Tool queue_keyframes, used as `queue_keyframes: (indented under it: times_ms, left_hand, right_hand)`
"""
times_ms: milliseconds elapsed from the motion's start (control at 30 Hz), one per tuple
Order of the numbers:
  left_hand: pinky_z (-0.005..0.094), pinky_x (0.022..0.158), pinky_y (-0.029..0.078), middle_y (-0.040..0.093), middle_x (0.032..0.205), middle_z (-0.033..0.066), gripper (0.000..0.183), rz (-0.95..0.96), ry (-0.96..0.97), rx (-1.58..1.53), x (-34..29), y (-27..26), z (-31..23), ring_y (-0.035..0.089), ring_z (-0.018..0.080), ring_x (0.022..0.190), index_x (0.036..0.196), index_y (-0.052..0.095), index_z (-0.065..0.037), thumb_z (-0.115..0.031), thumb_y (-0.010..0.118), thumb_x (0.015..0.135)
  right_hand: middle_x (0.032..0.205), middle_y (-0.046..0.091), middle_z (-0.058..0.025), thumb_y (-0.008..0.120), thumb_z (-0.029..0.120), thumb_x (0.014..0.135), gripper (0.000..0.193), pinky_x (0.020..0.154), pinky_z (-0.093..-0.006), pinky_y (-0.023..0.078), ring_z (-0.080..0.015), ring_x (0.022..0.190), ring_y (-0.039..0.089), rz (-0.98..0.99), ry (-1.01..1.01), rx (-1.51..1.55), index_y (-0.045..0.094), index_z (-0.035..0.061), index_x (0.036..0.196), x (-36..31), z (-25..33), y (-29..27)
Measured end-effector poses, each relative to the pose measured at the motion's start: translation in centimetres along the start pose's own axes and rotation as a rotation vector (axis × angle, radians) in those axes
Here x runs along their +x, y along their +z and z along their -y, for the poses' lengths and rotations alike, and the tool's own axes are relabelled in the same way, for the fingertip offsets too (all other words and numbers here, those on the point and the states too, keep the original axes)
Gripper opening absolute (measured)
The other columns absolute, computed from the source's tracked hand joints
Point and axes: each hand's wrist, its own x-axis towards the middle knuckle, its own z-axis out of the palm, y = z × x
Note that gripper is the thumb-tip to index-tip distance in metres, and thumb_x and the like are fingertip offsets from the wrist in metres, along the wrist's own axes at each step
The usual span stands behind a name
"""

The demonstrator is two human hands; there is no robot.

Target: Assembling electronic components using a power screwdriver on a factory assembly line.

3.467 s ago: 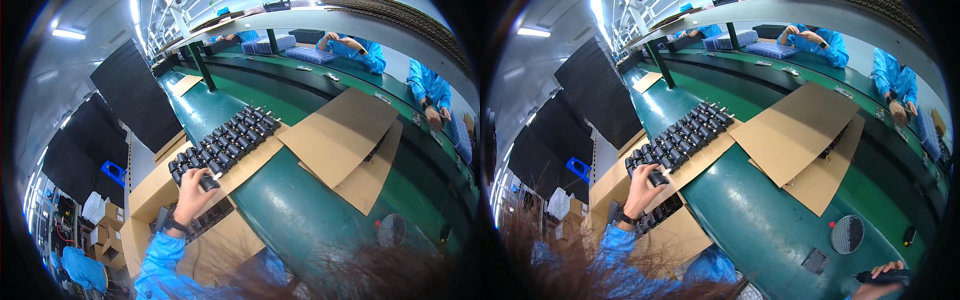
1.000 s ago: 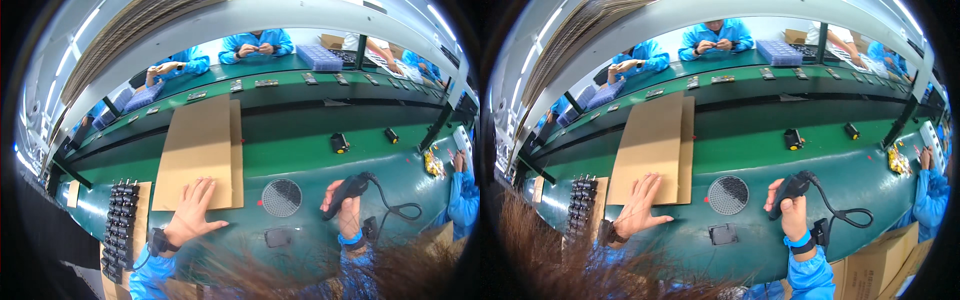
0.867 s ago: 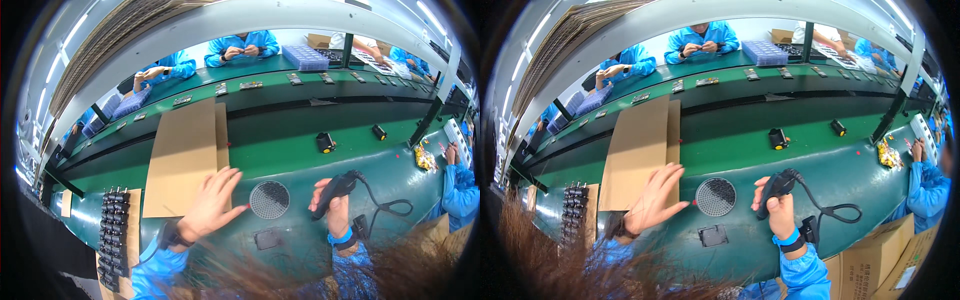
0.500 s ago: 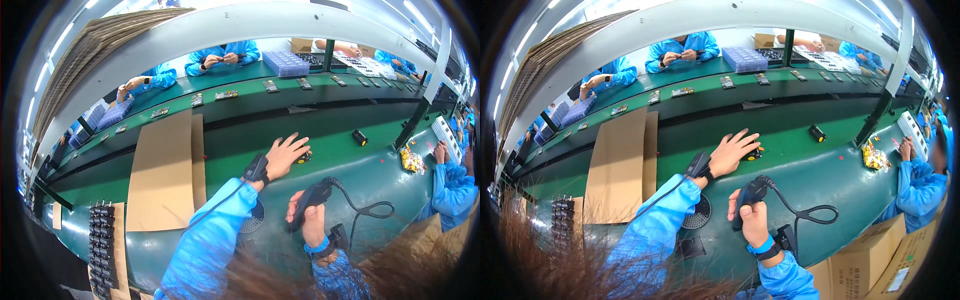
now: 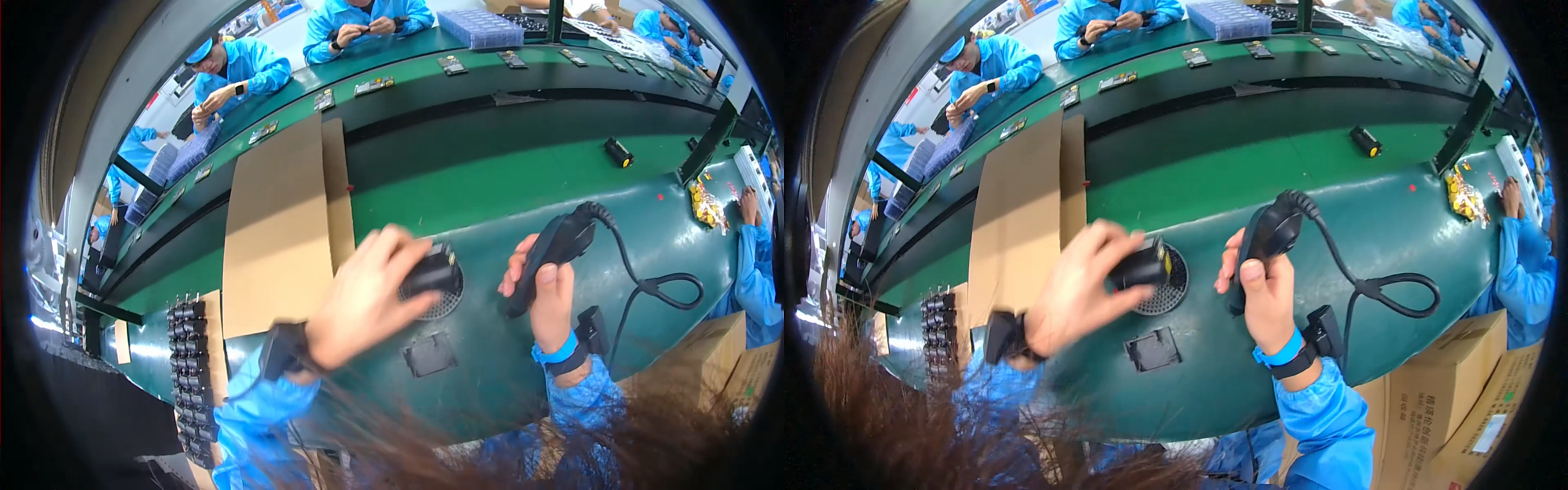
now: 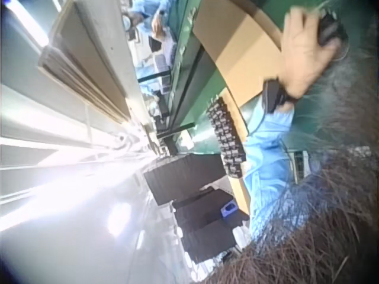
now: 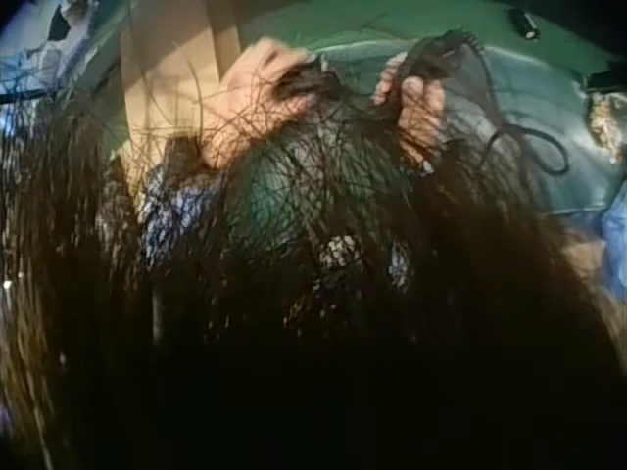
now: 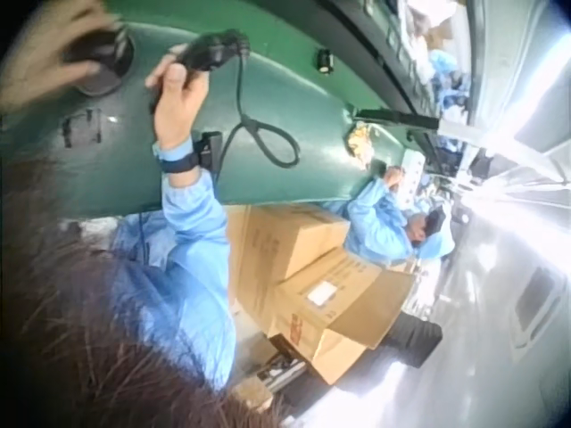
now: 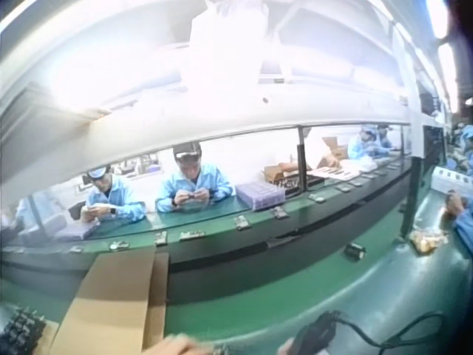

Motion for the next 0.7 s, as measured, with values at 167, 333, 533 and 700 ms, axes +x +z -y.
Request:
queue_keyframes:
  times_ms: [167, 333, 533, 700]
  left_hand:
    - [0.0413, 0.079, 0.052, 0.061, 0.104, 0.0104, 0.066, 0.012, -0.048, -0.009, -9.7, 2.4, -1.7, 0.061, 0.0296, 0.094, 0.125, 0.067, -0.003, -0.031, 0.091, 0.071]
    - [0.0396, 0.079, 0.049, 0.061, 0.103, 0.0064, 0.062, 0.014, -0.019, 0.037, -10.9, 4.8, -2.4, 0.059, 0.0259, 0.094, 0.126, 0.068, -0.004, -0.031, 0.087, 0.074]
    - [0.0392, 0.081, 0.047, 0.058, 0.106, 0.0073, 0.06, 0.027, -0.015, 0.076, -10.9, 5.9, -2.0, 0.057, 0.0262, 0.1, 0.129, 0.066, -0.003, -0.035, 0.083, 0.081]
    - [0.0418, 0.087, 0.048, 0.058, 0.116, 0.0101, 0.067, 0.038, -0.024, 0.088, -12.5, 6.7, -2.2, 0.057, 0.0276, 0.11, 0.14, 0.057, -0.002, -0.034, 0.079, 0.086]
  right_hand:
    - [0.086, 0.059, -0.0057, 0.064, 0.058, 0.097, 0.063, 0.068, -0.0322, 0.053, -0.0149, 0.073, 0.059, 0.023, -0.02, -0.019, 0.055, -0.0004, 0.119, 0.0, -0.2, 0.3]
    - [0.083, 0.058, -0.0058, 0.06, 0.063, 0.097, 0.067, 0.063, -0.0332, 0.054, -0.0152, 0.067, 0.06, -0.002, -0.046, -0.069, 0.053, -0.0011, 0.116, 0.2, -0.3, 0.3]
    - [0.083, 0.058, -0.0059, 0.059, 0.062, 0.097, 0.066, 0.063, -0.0336, 0.054, -0.0154, 0.067, 0.06, 0.001, -0.034, -0.08, 0.052, 0.0002, 0.117, 0.1, -0.3, 0.3]
    - [0.079, 0.055, -0.0059, 0.051, 0.076, 0.092, 0.078, 0.059, -0.0332, 0.05, -0.0157, 0.062, 0.056, -0.039, -0.089, -0.055, 0.049, 0.0024, 0.117, 0.2, 0.9, 2.1]
